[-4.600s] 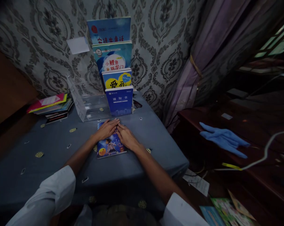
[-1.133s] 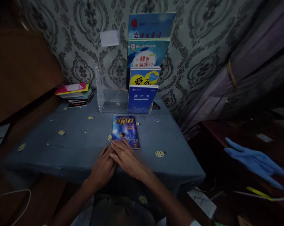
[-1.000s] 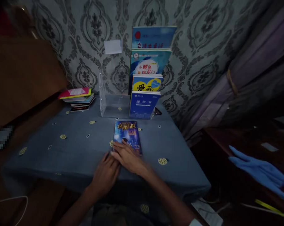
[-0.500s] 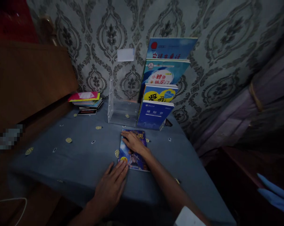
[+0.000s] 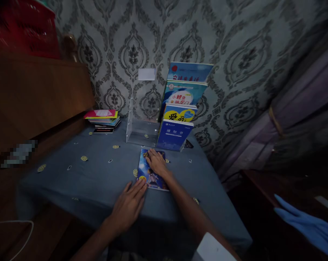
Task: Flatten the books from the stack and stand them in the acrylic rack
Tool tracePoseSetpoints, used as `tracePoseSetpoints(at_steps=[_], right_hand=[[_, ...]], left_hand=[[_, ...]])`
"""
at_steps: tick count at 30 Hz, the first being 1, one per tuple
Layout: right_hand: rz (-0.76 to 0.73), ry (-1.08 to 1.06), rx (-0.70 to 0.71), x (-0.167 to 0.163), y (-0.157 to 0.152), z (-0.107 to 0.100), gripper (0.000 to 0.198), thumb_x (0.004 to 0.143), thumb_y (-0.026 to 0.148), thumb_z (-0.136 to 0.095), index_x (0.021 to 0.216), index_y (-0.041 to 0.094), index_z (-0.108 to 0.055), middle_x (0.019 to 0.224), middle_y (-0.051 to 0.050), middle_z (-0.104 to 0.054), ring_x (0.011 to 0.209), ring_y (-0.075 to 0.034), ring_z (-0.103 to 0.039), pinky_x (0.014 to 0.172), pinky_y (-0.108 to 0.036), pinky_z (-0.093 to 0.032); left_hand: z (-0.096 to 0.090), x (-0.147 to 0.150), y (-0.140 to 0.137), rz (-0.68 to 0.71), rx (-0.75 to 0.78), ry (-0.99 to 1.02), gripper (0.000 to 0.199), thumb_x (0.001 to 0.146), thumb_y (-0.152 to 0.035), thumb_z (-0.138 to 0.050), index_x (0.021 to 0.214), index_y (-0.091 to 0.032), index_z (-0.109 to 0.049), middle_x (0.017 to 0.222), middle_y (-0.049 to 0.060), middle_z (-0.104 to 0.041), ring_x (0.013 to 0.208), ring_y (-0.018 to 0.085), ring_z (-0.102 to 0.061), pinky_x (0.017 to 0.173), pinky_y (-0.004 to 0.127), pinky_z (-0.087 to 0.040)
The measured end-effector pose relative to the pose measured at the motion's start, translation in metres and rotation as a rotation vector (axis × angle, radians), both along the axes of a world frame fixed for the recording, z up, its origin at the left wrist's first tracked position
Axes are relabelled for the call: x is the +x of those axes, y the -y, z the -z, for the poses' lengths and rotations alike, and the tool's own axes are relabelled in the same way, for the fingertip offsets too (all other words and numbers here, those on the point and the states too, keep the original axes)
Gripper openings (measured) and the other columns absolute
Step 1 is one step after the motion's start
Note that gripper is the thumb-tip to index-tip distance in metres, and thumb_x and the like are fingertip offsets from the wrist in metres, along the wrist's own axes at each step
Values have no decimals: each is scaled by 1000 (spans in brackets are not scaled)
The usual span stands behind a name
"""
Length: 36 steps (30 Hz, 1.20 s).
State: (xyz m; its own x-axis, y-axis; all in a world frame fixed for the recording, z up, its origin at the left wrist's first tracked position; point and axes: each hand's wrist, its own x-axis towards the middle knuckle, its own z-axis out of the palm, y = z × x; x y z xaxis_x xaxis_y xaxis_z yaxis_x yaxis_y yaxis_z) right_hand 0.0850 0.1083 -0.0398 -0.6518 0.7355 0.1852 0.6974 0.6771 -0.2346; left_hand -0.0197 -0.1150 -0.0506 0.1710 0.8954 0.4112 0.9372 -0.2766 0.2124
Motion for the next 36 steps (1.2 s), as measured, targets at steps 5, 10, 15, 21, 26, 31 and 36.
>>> tracePoseSetpoints(at_steps=[5, 10, 15, 21, 26, 31, 36], right_hand=[[88, -65, 35, 38, 10, 17, 54, 100, 38, -37, 145, 11, -49, 153, -17, -46, 146, -27, -36, 119, -51, -32], [126, -130, 47, 61, 35, 28, 58, 100, 40, -35, 144, 5, -48, 153, -21, -45, 146, -29, -36, 119, -50, -33], [129, -162, 58, 71, 64, 29, 57, 100, 39, -33, 148, 11, -44, 154, -17, -45, 144, -26, -41, 118, -49, -35], [95, -217, 63, 82, 83, 30, 56, 101, 41, -33, 149, 16, -46, 154, -15, -45, 142, -26, -44, 117, -49, -37], [76, -231, 54, 83, 86, 26, 54, 100, 39, -34, 148, 17, -46, 153, -13, -48, 141, -26, -45, 117, -48, -37], [93, -219, 22, 81, 86, 24, 56, 100, 38, -35, 148, 12, -46, 154, -16, -45, 142, -28, -43, 117, -46, -36], [106, -202, -7, 77, 86, 25, 57, 100, 38, -35, 148, 9, -45, 156, -16, -43, 144, -28, -40, 119, -45, -33]], left_hand=[[1, -1, 0, 2, 16, 10, 44, 100, -21, -40, 143, -17, -48, 151, 10, -49, 141, 20, -45, 115, 47, -40], [-1, -2, 3, 7, 19, 5, 44, 98, -19, -43, 142, -17, -48, 150, 11, -50, 141, 21, -45, 114, 48, -40], [0, -4, 3, 27, 52, -8, 45, 98, -19, -42, 143, -17, -48, 150, 13, -50, 141, 22, -45, 113, 49, -41], [1, -6, 1, 27, 25, -5, 45, 99, -19, -42, 143, -17, -47, 151, 13, -49, 142, 21, -44, 113, 49, -40], [-1, -10, 0, 52, -3, 9, 45, 98, -19, -43, 143, -19, -48, 151, 12, -50, 142, 20, -44, 114, 48, -40], [-3, -17, -7, 88, -20, 60, 41, 98, -23, -45, 138, -20, -55, 145, 10, -56, 136, 20, -51, 113, 43, -42], [-9, -23, -18, 80, -85, 78, 40, 101, -30, -43, 137, -18, -57, 144, 9, -57, 136, 20, -51, 116, 39, -39]])
